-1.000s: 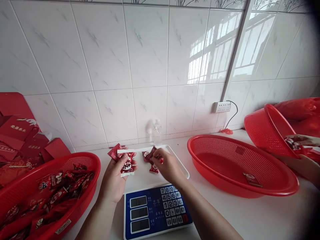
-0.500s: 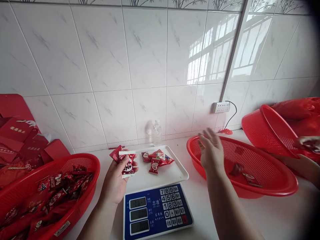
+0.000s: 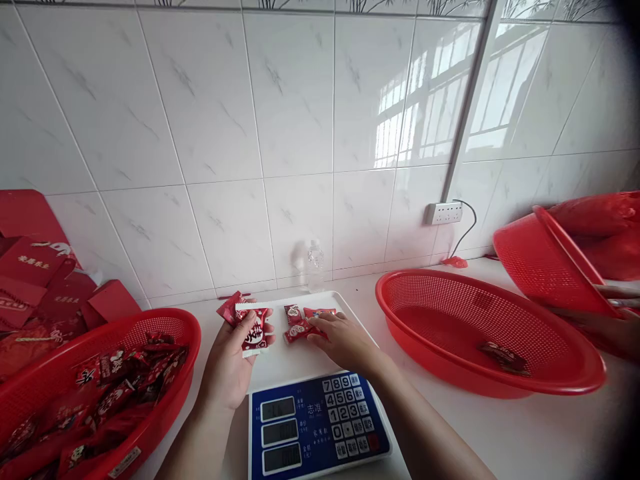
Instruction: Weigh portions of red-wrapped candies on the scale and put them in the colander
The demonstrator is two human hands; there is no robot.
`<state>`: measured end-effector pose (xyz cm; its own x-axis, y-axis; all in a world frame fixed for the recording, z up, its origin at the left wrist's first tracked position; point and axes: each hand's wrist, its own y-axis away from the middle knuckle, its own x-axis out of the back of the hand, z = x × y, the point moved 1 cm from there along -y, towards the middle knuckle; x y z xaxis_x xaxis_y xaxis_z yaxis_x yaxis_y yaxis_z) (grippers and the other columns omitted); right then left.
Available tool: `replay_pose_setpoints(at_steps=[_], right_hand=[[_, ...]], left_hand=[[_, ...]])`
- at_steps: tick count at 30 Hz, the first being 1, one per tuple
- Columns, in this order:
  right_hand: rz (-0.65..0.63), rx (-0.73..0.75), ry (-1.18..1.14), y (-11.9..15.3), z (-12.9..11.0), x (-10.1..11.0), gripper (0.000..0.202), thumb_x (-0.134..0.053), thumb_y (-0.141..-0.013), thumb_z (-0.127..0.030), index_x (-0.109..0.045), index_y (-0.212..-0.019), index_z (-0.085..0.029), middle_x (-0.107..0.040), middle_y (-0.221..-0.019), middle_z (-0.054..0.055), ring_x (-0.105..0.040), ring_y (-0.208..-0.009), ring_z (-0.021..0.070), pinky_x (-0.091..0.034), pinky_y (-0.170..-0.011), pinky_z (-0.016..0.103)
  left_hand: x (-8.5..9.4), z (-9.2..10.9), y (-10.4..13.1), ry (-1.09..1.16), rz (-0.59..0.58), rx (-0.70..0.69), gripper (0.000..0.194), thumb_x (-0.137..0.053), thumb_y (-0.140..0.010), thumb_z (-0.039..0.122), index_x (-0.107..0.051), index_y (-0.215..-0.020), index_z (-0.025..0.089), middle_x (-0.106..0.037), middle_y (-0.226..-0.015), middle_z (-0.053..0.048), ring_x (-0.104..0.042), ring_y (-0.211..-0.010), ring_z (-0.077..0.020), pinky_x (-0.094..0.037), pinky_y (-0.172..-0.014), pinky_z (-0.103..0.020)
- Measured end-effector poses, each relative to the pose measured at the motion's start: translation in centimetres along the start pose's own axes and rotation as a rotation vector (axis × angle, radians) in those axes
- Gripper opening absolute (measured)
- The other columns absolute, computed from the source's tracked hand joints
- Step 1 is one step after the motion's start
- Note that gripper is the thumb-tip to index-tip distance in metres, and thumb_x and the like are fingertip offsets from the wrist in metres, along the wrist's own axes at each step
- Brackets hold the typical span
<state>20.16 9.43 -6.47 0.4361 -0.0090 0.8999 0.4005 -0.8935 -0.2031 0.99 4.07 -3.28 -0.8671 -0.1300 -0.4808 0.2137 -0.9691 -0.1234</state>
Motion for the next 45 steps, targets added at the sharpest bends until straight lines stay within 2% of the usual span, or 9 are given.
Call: replay_pose_setpoints(at_steps=[4,9,16,21,24,29,36,41,45], right_hand=[[0.044,-0.039,-0.119,0.4,-1.3,0.8,0.039,-0.04,-0.093,-0.044,-0.061,-0.119,-0.025,-0.07,-0.107,0.008,-0.063,-0.095,0.0242,-0.045,-0.079,0.035],[0.052,0.003,-0.057,0.0,-1.1,0.3,0.045,-0.042,-0.093,-0.039,-0.051,-0.132,-0.021,-0.056,-0.132,0.011,-0.05,-0.121,0.0277,-0.039,-0.096,0.041],[-0.006,0.032,-0.197,0.1,-1.2,-0.4,0.042,-0.039,-0.093,-0.043,-0.059,-0.124,-0.023,-0.066,-0.117,0.01,-0.06,-0.106,0.0255,-0.045,-0.087,0.038],[0.082,0.087,-0.104,-1.3,-0.9,-1.2,0.038,-0.037,-0.094,-0.025,-0.059,-0.125,-0.021,-0.061,-0.127,0.009,-0.052,-0.119,0.0241,-0.041,-0.096,0.038],[-0.01,0.147,0.01,-2.7,-0.4,-1.4,0.047,-0.04,-0.087,-0.009,-0.055,-0.13,-0.018,-0.056,-0.133,0.011,-0.046,-0.124,0.0254,-0.037,-0.1,0.039],[-0.146,0.203,0.048,-3.7,0.0,-0.8,0.07,-0.042,-0.073,0.005,-0.052,-0.133,-0.029,-0.06,-0.129,0.004,-0.052,-0.118,0.0208,-0.041,-0.095,0.032],[-0.124,0.114,0.091,-3.6,0.5,-0.8,0.045,-0.045,-0.076,0.002,-0.067,-0.11,-0.019,-0.065,-0.115,0.01,-0.056,-0.11,0.0217,-0.041,-0.085,0.027],[-0.058,-0.008,0.082,-5.2,-0.6,-1.2,0.024,-0.045,-0.09,-0.02,-0.063,-0.104,-0.016,-0.067,-0.105,0.013,-0.061,-0.095,0.0222,-0.04,-0.072,0.028],[-0.039,-0.075,-0.007,-6.7,-0.7,-1.6,0.014,-0.054,-0.084,-0.021,-0.064,-0.091,-0.016,-0.068,-0.094,0.01,-0.061,-0.084,0.0211,-0.037,-0.064,0.026]], left_hand=[[0.0,0.3,0.1,0.009,-0.002,-0.009,0.037,-0.075,-0.071,0.035,-0.063,-0.103,0.021,-0.069,-0.089,-0.005,-0.063,-0.07,-0.0153,-0.054,-0.063,-0.031],[0.0,0.6,0.2,0.016,0.0,-0.02,0.036,-0.075,-0.071,0.031,-0.063,-0.102,0.021,-0.069,-0.089,-0.004,-0.063,-0.069,-0.0146,-0.054,-0.063,-0.03],[0.1,0.5,0.2,0.037,-0.011,-0.016,0.031,-0.077,-0.068,0.031,-0.065,-0.095,0.019,-0.069,-0.089,-0.005,-0.064,-0.068,-0.0146,-0.054,-0.061,-0.028],[0.3,0.6,0.0,0.055,-0.028,-0.029,0.035,-0.075,-0.071,0.03,-0.064,-0.103,0.021,-0.07,-0.091,-0.005,-0.065,-0.071,-0.0156,-0.055,-0.061,-0.029],[0.3,0.7,0.1,0.063,-0.049,-0.032,0.032,-0.074,-0.072,0.03,-0.064,-0.102,0.021,-0.07,-0.092,-0.005,-0.066,-0.073,-0.0161,-0.055,-0.063,-0.029],[0.2,1.0,0.4,0.062,-0.055,-0.033,0.028,-0.074,-0.073,0.031,-0.065,-0.096,0.02,-0.07,-0.092,-0.005,-0.066,-0.073,-0.0163,-0.055,-0.064,-0.029],[0.2,1.3,0.7,0.073,-0.069,-0.039,0.033,-0.074,-0.072,0.031,-0.064,-0.102,0.021,-0.07,-0.092,-0.005,-0.066,-0.073,-0.0164,-0.055,-0.062,-0.029],[0.1,1.4,0.8,0.07,-0.072,-0.042,0.031,-0.075,-0.07,0.032,-0.065,-0.097,0.02,-0.07,-0.091,-0.005,-0.066,-0.073,-0.0166,-0.055,-0.064,-0.03],[0.2,1.9,0.8,0.078,-0.048,-0.052,0.034,-0.078,-0.067,0.032,-0.065,-0.096,0.02,-0.071,-0.089,-0.004,-0.066,-0.071,-0.0165,-0.056,-0.065,-0.031]])
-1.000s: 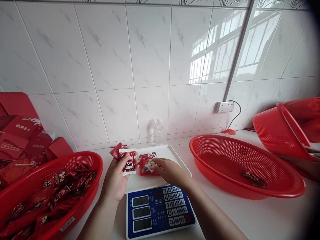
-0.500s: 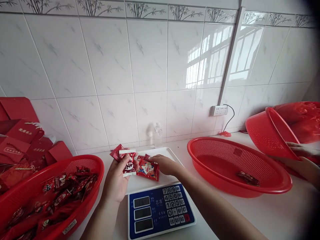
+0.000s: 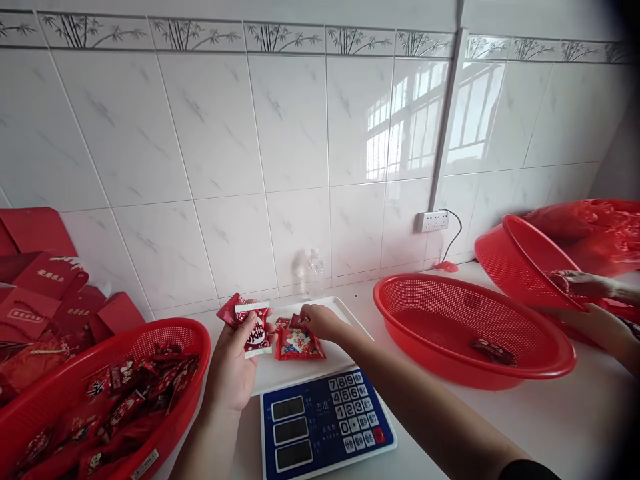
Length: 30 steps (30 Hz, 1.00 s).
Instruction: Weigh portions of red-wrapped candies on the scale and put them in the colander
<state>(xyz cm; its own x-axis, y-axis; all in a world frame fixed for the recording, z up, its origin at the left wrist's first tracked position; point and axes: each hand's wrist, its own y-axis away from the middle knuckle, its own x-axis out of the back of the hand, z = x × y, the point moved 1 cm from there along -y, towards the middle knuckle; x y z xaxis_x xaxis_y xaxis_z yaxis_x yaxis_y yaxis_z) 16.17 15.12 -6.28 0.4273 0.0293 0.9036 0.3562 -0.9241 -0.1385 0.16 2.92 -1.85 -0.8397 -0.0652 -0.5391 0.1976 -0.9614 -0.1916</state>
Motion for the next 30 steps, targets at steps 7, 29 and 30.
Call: replay_pose_setpoints(at_steps=[7,29,30], right_hand=[[0.218,0.009,-0.427,0.9,1.7,-0.1,0.006,-0.061,-0.074,-0.012,-0.06,-0.07,-0.017,-0.061,-0.088,0.006,-0.055,-0.072,0.0137,-0.039,-0.068,0.026],[0.559,-0.088,-1.843,6.5,3.1,6.2,0.048,-0.058,-0.081,-0.015,-0.044,-0.126,-0.023,-0.065,-0.115,0.008,-0.067,-0.098,0.0163,-0.057,-0.083,0.029],[0.545,-0.051,-1.772,6.6,2.5,6.4,0.056,-0.058,-0.081,-0.018,-0.038,-0.133,-0.027,-0.061,-0.122,0.008,-0.066,-0.1,0.0167,-0.056,-0.086,0.031]], left_hand=[[0.1,0.4,0.1,0.02,0.017,-0.003,0.04,-0.077,-0.067,0.03,-0.064,-0.104,0.021,-0.071,-0.088,-0.004,-0.065,-0.068,-0.0154,-0.056,-0.065,-0.032],[-0.3,-0.6,0.1,-0.025,0.034,0.025,0.037,-0.077,-0.068,0.028,-0.065,-0.102,0.021,-0.072,-0.089,-0.005,-0.066,-0.069,-0.0156,-0.057,-0.062,-0.029],[-0.2,-0.6,0.1,-0.024,0.04,0.024,0.037,-0.078,-0.068,0.028,-0.065,-0.103,0.022,-0.072,-0.089,-0.005,-0.066,-0.069,-0.0157,-0.057,-0.062,-0.029]])
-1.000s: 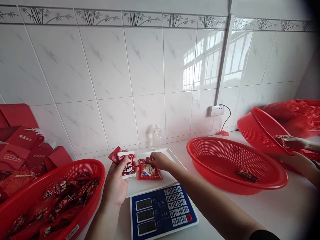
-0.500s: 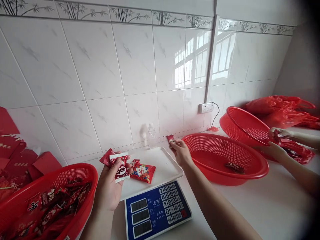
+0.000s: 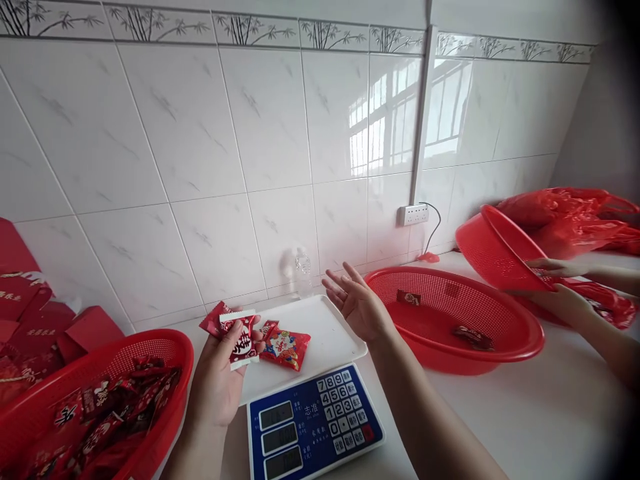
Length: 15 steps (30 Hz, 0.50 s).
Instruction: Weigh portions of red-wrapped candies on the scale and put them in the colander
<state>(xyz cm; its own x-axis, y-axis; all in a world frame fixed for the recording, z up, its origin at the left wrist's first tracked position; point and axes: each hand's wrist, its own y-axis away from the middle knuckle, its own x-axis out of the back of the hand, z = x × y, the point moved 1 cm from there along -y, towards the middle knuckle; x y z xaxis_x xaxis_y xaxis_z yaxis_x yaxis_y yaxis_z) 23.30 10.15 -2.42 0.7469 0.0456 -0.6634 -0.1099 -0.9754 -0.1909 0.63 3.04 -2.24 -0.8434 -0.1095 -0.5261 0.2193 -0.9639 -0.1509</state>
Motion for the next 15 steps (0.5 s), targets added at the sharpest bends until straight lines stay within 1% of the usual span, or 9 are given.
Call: replay_pose_setpoints(at_steps=[2,3,5,7,8,11,13,15], right_hand=[[-0.067,0.088,0.159,0.5,-0.3,-0.8,0.064,-0.058,-0.083,-0.025,-0.031,-0.14,-0.032,-0.052,-0.135,0.008,-0.063,-0.106,0.0191,-0.054,-0.089,0.035],[-0.109,0.124,0.247,0.7,-0.3,-1.0,0.062,-0.058,-0.083,-0.029,-0.033,-0.14,-0.031,-0.049,-0.138,0.009,-0.062,-0.109,0.0205,-0.053,-0.089,0.037],[-0.238,0.147,0.435,1.0,0.3,-1.3,0.055,-0.058,-0.083,-0.035,-0.042,-0.136,-0.026,-0.053,-0.134,0.011,-0.058,-0.114,0.0225,-0.051,-0.091,0.04],[-0.403,0.127,0.658,1.6,1.6,-1.5,0.048,-0.058,-0.084,-0.039,-0.051,-0.129,-0.023,-0.059,-0.127,0.011,-0.055,-0.116,0.023,-0.048,-0.093,0.042],[-0.489,0.121,0.788,1.9,2.4,-1.6,0.047,-0.058,-0.084,-0.039,-0.053,-0.128,-0.023,-0.059,-0.126,0.011,-0.054,-0.117,0.0229,-0.047,-0.095,0.042],[-0.712,0.157,1.181,3.1,4.6,-2.2,0.048,-0.061,-0.083,-0.037,-0.054,-0.128,-0.026,-0.054,-0.133,0.009,-0.049,-0.121,0.0233,-0.04,-0.101,0.042],[-0.793,0.177,1.369,3.7,5.7,-2.4,0.049,-0.062,-0.081,-0.034,-0.054,-0.129,-0.026,-0.053,-0.133,0.009,-0.044,-0.125,0.0254,-0.037,-0.103,0.043],[-0.815,0.166,1.48,3.9,6.5,-2.4,0.051,-0.063,-0.08,-0.035,-0.053,-0.13,-0.027,-0.053,-0.134,0.008,-0.039,-0.129,0.0284,-0.034,-0.103,0.045]], left_hand=[[0.1,0.0,-0.1,0.004,0.002,0.002,0.038,-0.078,-0.067,0.027,-0.065,-0.102,0.022,-0.071,-0.088,-0.004,-0.066,-0.069,-0.0164,-0.057,-0.063,-0.03],[0.1,0.0,-0.2,0.006,0.0,0.003,0.038,-0.078,-0.067,0.027,-0.065,-0.102,0.023,-0.071,-0.087,-0.004,-0.066,-0.069,-0.0167,-0.057,-0.063,-0.031],[0.2,-0.1,-0.4,0.008,0.003,0.002,0.038,-0.078,-0.066,0.028,-0.065,-0.101,0.022,-0.071,-0.087,-0.004,-0.067,-0.069,-0.017,-0.057,-0.062,-0.031],[0.2,-0.3,-0.5,0.005,0.008,0.004,0.039,-0.079,-0.066,0.028,-0.065,-0.102,0.022,-0.071,-0.088,-0.005,-0.066,-0.069,-0.0169,-0.057,-0.063,-0.031],[0.3,-0.3,-0.5,0.001,0.008,0.005,0.04,-0.078,-0.066,0.028,-0.065,-0.103,0.021,-0.071,-0.089,-0.005,-0.066,-0.069,-0.0168,-0.057,-0.063,-0.031],[0.4,-0.4,-0.5,-0.014,-0.003,0.009,0.042,-0.077,-0.068,0.03,-0.063,-0.108,0.022,-0.071,-0.091,-0.005,-0.066,-0.071,-0.0168,-0.057,-0.065,-0.032],[0.4,-0.4,-0.4,-0.025,-0.004,0.011,0.042,-0.077,-0.069,0.031,-0.063,-0.108,0.022,-0.071,-0.092,-0.005,-0.066,-0.072,-0.017,-0.057,-0.066,-0.032],[0.4,-0.4,-0.4,-0.034,0.003,0.008,0.043,-0.077,-0.068,0.031,-0.063,-0.108,0.022,-0.071,-0.091,-0.004,-0.066,-0.072,-0.0174,-0.057,-0.066,-0.033]])
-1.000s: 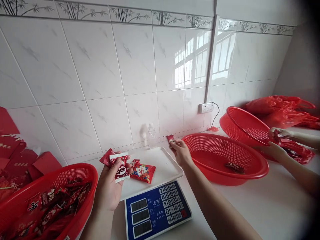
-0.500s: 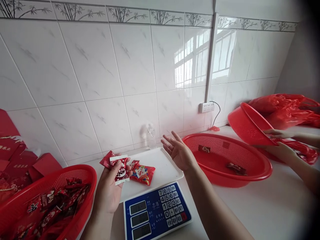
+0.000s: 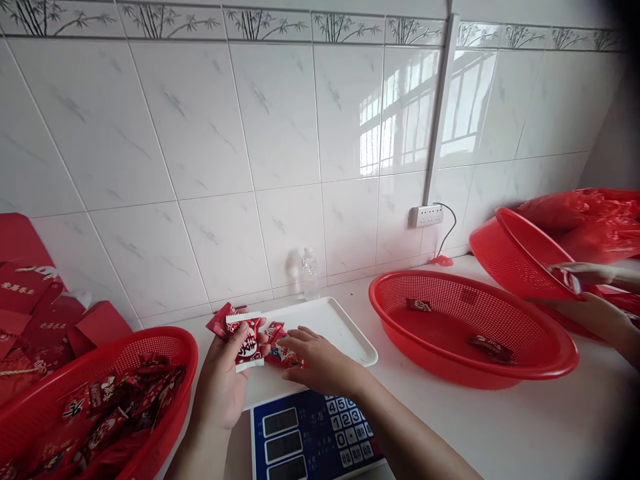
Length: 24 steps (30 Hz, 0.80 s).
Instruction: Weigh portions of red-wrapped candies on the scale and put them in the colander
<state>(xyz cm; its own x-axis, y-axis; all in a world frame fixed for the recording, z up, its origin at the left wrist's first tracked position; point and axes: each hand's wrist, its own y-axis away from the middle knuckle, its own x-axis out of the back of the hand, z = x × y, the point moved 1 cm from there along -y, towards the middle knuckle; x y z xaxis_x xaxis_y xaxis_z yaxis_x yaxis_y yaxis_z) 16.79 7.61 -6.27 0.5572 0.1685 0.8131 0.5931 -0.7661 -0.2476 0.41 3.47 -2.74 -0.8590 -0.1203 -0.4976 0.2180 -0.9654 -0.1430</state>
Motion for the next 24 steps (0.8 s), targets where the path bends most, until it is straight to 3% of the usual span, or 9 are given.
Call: replay_pose_setpoints(at_steps=[2,5,9,14,17,21,24], right_hand=[[-0.019,-0.022,0.049,-0.1,0.3,-0.4,0.052,-0.064,-0.078,-0.038,-0.054,-0.128,-0.028,-0.052,-0.134,0.007,-0.036,-0.13,0.0306,-0.032,-0.104,0.047],[-0.013,-0.002,0.074,0.0,0.9,-0.6,0.048,-0.064,-0.076,-0.036,-0.057,-0.123,-0.03,-0.054,-0.132,0.005,-0.044,-0.124,0.0284,-0.035,-0.101,0.044],[0.005,-0.002,0.083,0.0,1.2,-0.5,0.047,-0.06,-0.071,-0.022,-0.059,-0.118,-0.027,-0.056,-0.13,0.005,-0.051,-0.116,0.0247,-0.041,-0.093,0.035],[0.055,-0.053,0.14,-0.2,1.2,-0.4,0.061,-0.049,-0.066,-0.008,-0.054,-0.125,-0.018,-0.059,-0.128,0.009,-0.052,-0.116,0.0245,-0.041,-0.093,0.034],[0.047,-0.043,0.156,-0.1,1.2,-0.4,0.06,-0.049,-0.069,-0.011,-0.053,-0.127,-0.021,-0.058,-0.131,0.007,-0.052,-0.118,0.0247,-0.041,-0.093,0.035],[0.046,-0.025,0.172,-0.2,1.3,-0.5,0.056,-0.057,-0.073,-0.028,-0.053,-0.129,-0.022,-0.055,-0.133,0.008,-0.053,-0.115,0.0288,-0.042,-0.092,0.038],[0.088,-0.041,0.199,-0.4,1.4,-0.7,0.048,-0.052,-0.078,-0.022,-0.055,-0.126,-0.021,-0.061,-0.125,0.009,-0.057,-0.109,0.027,-0.043,-0.088,0.035]], left_hand=[[-0.1,0.0,0.0,-0.005,0.007,-0.01,0.044,-0.078,-0.067,0.031,-0.064,-0.108,0.022,-0.07,-0.091,-0.004,-0.066,-0.072,-0.0178,-0.057,-0.064,-0.032],[-0.2,0.0,-0.1,-0.004,0.003,-0.013,0.045,-0.078,-0.068,0.032,-0.063,-0.109,0.022,-0.07,-0.09,-0.004,-0.067,-0.073,-0.0179,-0.056,-0.062,-0.03],[-0.2,0.0,0.0,0.0,-0.002,0.001,0.043,-0.077,-0.069,0.031,-0.064,-0.109,0.022,-0.07,-0.088,-0.003,-0.066,-0.072,-0.0165,-0.056,-0.061,-0.027],[-0.2,0.0,0.0,0.004,0.0,0.002,0.043,-0.078,-0.067,0.031,-0.065,-0.108,0.023,-0.071,-0.089,-0.004,-0.065,-0.069,-0.0144,-0.057,-0.062,-0.027],[-0.3,-0.1,-0.1,0.002,0.004,0.006,0.044,-0.079,-0.066,0.03,-0.065,-0.107,0.024,-0.071,-0.089,-0.003,-0.065,-0.069,-0.0141,-0.057,-0.063,-0.027],[-0.2,-0.3,-0.3,-0.002,0.007,0.01,0.041,-0.079,-0.066,0.031,-0.066,-0.104,0.024,-0.071,-0.089,-0.004,-0.065,-0.07,-0.0142,-0.057,-0.063,-0.027],[-0.1,-0.3,-0.2,-0.003,0.012,0.013,0.039,-0.08,-0.065,0.031,-0.066,-0.101,0.022,-0.071,-0.089,-0.004,-0.065,-0.07,-0.0143,-0.057,-0.064,-0.027]])
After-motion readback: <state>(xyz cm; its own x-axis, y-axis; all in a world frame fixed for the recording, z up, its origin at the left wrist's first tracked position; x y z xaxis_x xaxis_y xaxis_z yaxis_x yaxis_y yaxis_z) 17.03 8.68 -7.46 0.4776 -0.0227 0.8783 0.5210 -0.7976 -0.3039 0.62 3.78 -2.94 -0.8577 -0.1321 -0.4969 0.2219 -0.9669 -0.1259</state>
